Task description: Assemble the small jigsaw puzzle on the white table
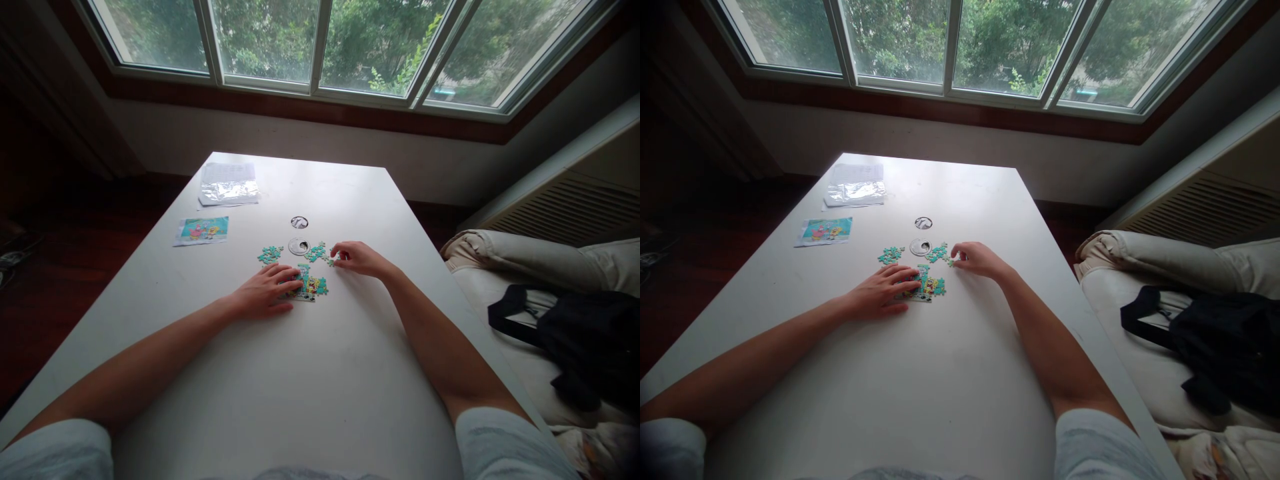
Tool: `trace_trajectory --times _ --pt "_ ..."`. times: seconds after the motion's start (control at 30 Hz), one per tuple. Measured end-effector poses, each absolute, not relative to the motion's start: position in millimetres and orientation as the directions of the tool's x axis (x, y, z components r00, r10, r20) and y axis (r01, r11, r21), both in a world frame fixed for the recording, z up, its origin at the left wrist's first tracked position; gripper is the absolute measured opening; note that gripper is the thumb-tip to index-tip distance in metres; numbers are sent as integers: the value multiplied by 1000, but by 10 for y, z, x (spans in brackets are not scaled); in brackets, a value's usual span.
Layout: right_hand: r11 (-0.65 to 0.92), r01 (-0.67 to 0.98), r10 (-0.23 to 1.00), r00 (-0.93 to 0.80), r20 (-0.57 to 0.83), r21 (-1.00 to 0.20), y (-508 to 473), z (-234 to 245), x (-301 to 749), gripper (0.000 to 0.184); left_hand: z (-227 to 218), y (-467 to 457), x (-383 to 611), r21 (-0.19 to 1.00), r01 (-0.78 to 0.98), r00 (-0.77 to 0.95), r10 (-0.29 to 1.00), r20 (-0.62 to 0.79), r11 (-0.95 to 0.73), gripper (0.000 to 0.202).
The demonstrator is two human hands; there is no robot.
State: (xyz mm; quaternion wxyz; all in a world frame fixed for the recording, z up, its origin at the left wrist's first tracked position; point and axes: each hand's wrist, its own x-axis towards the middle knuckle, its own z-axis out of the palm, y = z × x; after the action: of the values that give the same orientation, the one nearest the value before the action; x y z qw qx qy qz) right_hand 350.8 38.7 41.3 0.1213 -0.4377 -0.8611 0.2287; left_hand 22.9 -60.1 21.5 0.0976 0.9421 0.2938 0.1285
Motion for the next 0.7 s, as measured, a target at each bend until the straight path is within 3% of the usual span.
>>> trace_trajectory --times 0.27,0.7 --pt "562 692 763 -645 -39 -454 364 380 3399 15 197 -589 227 258 515 796 568 209 -817 55" --pt "613 626 736 -674 60 -481 318 368 3340 11 241 -581 222 263 482 794 543 273 -836 39"
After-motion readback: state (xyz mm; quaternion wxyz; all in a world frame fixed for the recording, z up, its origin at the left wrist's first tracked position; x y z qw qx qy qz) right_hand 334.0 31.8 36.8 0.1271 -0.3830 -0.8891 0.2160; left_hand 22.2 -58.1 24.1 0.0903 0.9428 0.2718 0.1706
